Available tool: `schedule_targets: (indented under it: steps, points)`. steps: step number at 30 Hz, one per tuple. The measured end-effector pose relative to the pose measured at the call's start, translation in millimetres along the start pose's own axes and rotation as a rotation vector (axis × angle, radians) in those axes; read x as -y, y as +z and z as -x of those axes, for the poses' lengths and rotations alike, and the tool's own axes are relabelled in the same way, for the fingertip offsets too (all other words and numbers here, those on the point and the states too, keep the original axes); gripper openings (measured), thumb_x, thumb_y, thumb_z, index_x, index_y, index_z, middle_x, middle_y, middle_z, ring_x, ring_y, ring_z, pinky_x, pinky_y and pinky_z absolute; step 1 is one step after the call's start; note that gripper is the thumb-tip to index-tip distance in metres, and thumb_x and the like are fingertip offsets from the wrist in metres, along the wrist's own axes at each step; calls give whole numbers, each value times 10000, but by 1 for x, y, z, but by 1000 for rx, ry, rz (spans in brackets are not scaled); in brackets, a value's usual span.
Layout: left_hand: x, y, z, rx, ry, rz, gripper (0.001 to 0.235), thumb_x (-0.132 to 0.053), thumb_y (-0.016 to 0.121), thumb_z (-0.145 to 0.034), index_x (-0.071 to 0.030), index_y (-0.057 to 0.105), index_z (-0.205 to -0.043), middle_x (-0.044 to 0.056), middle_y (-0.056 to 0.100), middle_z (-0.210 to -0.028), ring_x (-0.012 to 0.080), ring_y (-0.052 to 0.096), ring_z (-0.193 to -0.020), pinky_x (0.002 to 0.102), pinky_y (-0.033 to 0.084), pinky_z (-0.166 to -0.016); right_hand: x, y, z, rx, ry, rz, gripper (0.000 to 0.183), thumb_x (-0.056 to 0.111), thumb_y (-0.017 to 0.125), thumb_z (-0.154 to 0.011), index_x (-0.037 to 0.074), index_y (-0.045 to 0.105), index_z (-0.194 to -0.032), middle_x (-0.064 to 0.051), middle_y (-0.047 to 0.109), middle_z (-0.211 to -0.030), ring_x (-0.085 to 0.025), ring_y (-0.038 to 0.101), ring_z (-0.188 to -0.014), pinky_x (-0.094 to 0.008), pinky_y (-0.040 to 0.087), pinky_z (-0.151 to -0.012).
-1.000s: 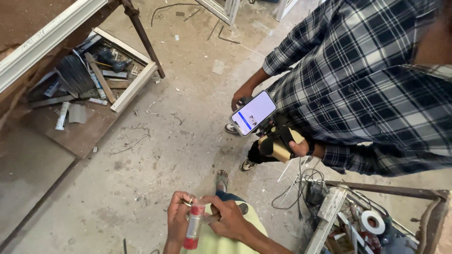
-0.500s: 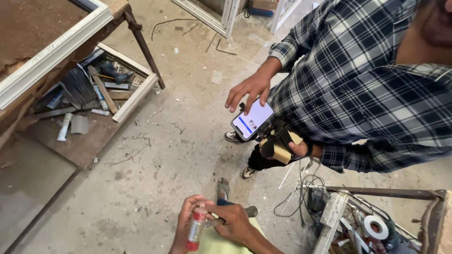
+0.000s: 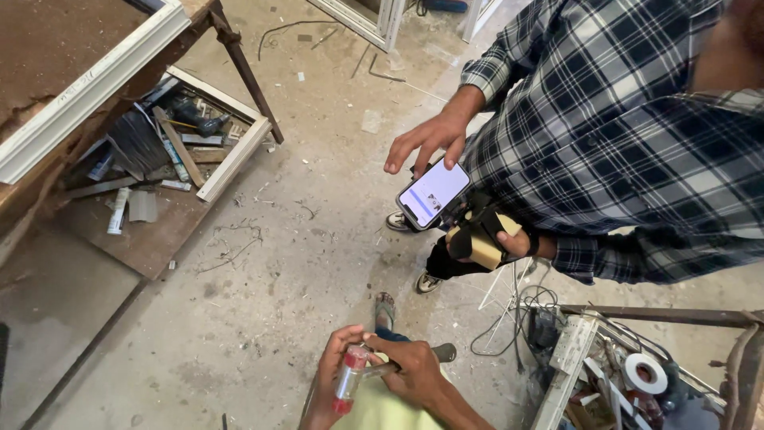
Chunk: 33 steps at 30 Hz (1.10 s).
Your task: The person is assembling or inspecting metal window/door frames using a hammer and small components.
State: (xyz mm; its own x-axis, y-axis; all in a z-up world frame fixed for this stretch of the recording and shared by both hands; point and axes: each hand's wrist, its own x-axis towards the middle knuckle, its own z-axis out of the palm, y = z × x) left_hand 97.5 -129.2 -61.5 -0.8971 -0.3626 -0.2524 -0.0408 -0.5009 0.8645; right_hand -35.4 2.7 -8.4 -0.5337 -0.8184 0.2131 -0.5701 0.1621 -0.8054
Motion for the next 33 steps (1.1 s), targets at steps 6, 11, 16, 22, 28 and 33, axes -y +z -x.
schedule_targets:
  steps: [6, 11, 16, 22, 28, 33]
  points:
    - [-8, 7, 1, -40, 102, -39, 560, -167, 688, -927, -31, 454, -1418, 172, 573, -1421, 238, 590, -1269, 384, 482, -1070, -5, 1, 1, 38, 5, 1, 362, 35, 787, -824, 64, 765, -1184, -142, 756, -783, -256, 706, -555, -357, 530, -508]
    - [22, -5, -6, -86, 173, 41, 603, -189, 741, -898, 5, 470, -1400, 204, 557, -1454, 289, 597, -1298, 423, 488, -1091, -5, -1, -6, 36, -109, -23, 419, 12, 758, -804, 57, 733, -1220, -155, 761, -849, -278, 710, -595, -365, 534, -520]
    - [-3, 6, -5, -94, 291, -23, 584, -264, 658, -964, 21, 479, -1441, 217, 485, -1582, 324, 552, -1391, 422, 431, -1171, -8, -6, -12, 84, -178, 60, 427, 79, 776, -836, 66, 708, -1258, -108, 664, -651, -305, 649, -533, -414, 488, -489]
    - [-3, 11, -12, -118, 186, -31, 477, -81, 580, -980, -11, 439, -1430, 182, 433, -1581, 348, 544, -1381, 443, 483, -1102, -14, 0, -12, 75, -227, 54, 375, 93, 772, -873, 78, 719, -1244, -95, 635, -605, -284, 642, -514, -409, 484, -484]
    - [-10, 14, -11, -125, 156, 9, 454, -113, 573, -1007, 6, 454, -1429, 209, 450, -1585, 370, 572, -1365, 449, 515, -1086, -10, 3, -11, 67, -188, -15, 459, 12, 740, -781, 75, 732, -1236, -83, 675, -645, -254, 677, -546, -380, 509, -510]
    - [-14, 8, -8, -93, 115, 77, 610, -221, 675, -940, 4, 431, -1452, 214, 427, -1586, 369, 551, -1379, 453, 532, -1072, -4, 6, -14, 46, -193, -87, 624, -62, 672, -653, 47, 718, -1266, -89, 717, -729, -244, 703, -596, -356, 538, -547]
